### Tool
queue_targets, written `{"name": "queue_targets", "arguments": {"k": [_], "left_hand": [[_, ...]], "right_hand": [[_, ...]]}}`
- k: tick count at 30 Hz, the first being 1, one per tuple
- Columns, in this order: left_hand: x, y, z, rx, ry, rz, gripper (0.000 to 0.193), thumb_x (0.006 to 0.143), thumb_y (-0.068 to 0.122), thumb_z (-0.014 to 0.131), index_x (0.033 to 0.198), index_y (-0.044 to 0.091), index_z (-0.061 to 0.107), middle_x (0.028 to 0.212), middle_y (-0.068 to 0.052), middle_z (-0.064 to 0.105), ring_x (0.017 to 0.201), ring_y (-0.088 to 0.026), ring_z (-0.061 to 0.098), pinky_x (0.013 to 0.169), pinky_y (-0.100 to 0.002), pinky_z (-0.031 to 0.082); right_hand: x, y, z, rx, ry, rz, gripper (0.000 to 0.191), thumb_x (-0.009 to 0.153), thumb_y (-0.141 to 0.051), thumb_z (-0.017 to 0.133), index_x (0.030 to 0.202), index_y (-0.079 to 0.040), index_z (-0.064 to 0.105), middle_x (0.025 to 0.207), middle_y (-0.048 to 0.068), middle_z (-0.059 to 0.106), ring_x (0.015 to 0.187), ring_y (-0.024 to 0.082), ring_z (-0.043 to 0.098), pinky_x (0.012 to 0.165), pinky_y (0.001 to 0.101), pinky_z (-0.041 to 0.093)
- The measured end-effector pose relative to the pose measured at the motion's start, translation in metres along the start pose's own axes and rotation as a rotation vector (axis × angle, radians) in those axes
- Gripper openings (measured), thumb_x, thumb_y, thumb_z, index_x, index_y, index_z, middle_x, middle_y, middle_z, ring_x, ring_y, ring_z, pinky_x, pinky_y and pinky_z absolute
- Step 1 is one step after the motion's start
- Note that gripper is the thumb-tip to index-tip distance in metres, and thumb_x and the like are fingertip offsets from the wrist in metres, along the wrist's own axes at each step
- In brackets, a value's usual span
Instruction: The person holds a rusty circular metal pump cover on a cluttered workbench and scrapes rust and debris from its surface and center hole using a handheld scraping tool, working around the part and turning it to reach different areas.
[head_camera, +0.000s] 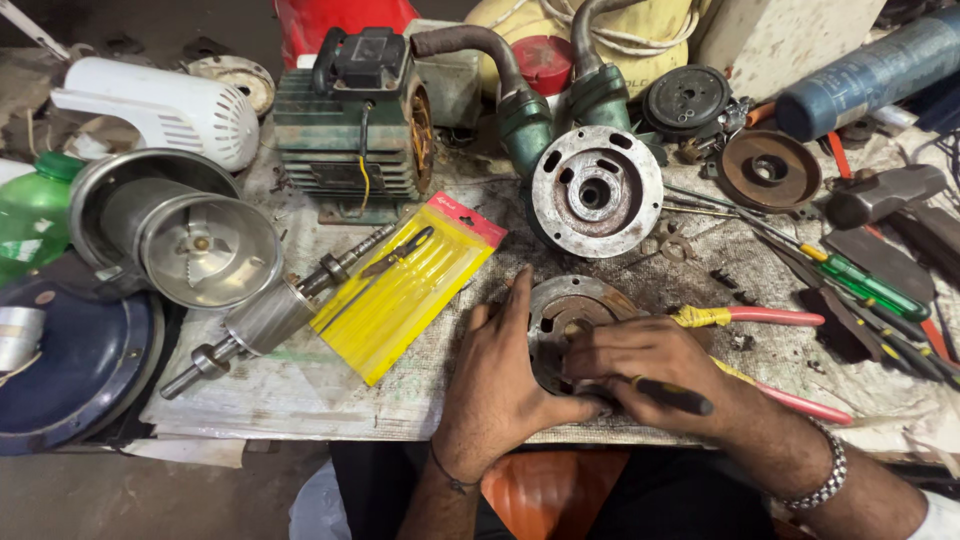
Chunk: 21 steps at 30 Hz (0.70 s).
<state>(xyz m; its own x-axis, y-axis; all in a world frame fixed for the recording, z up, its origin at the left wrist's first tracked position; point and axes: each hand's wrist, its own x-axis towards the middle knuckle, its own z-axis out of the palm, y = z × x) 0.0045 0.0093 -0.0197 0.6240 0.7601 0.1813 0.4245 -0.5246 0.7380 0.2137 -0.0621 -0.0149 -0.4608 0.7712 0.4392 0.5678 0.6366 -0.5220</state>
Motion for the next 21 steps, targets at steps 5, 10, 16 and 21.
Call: {"name": "queue_targets", "arguments": {"k": [5, 10, 16, 21], "left_hand": [[-0.0024, -0.0012, 0.0029, -0.015, 0.016, 0.009, 0.143, 0.044, 0.044, 0.099, 0.157, -0.004, 0.025, 0.141, -0.027, 0.056, 0.127, -0.046, 0.051, 0.109, -0.051, 0.042], [-0.0029, -0.0023, 0.0044, -0.023, 0.049, 0.056, 0.141, 0.046, 0.043, 0.1, 0.156, -0.005, 0.026, 0.142, -0.028, 0.056, 0.124, -0.047, 0.053, 0.107, -0.051, 0.044], [-0.0031, -0.0022, 0.0042, -0.039, 0.046, 0.042, 0.142, 0.045, 0.044, 0.099, 0.156, -0.005, 0.025, 0.139, -0.027, 0.058, 0.124, -0.045, 0.054, 0.107, -0.05, 0.044], [-0.0013, -0.0013, 0.0027, 0.023, 0.027, 0.031, 0.141, 0.045, 0.044, 0.101, 0.154, -0.005, 0.026, 0.14, -0.029, 0.056, 0.123, -0.047, 0.053, 0.106, -0.052, 0.043]], "right_hand": [[-0.004, 0.0015, 0.0026, 0.033, -0.02, 0.229, 0.015, 0.08, 0.0, 0.071, 0.093, -0.007, 0.074, 0.09, 0.007, 0.077, 0.084, 0.023, 0.079, 0.074, 0.0364, 0.062], [-0.0026, -0.0003, 0.0026, -0.19, 0.126, -0.062, 0.02, 0.079, -0.002, 0.067, 0.098, -0.008, 0.071, 0.096, 0.006, 0.075, 0.093, 0.027, 0.076, 0.083, 0.0401, 0.06], [0.0034, -0.0034, 0.0005, -0.014, -0.027, 0.243, 0.008, 0.083, -0.005, 0.074, 0.09, -0.007, 0.072, 0.085, 0.005, 0.077, 0.079, 0.023, 0.079, 0.069, 0.0364, 0.062], [0.0048, -0.0059, -0.0011, -0.053, 0.042, 0.029, 0.016, 0.082, -0.004, 0.071, 0.097, -0.007, 0.07, 0.092, 0.007, 0.076, 0.087, 0.028, 0.078, 0.075, 0.0387, 0.06]]}}
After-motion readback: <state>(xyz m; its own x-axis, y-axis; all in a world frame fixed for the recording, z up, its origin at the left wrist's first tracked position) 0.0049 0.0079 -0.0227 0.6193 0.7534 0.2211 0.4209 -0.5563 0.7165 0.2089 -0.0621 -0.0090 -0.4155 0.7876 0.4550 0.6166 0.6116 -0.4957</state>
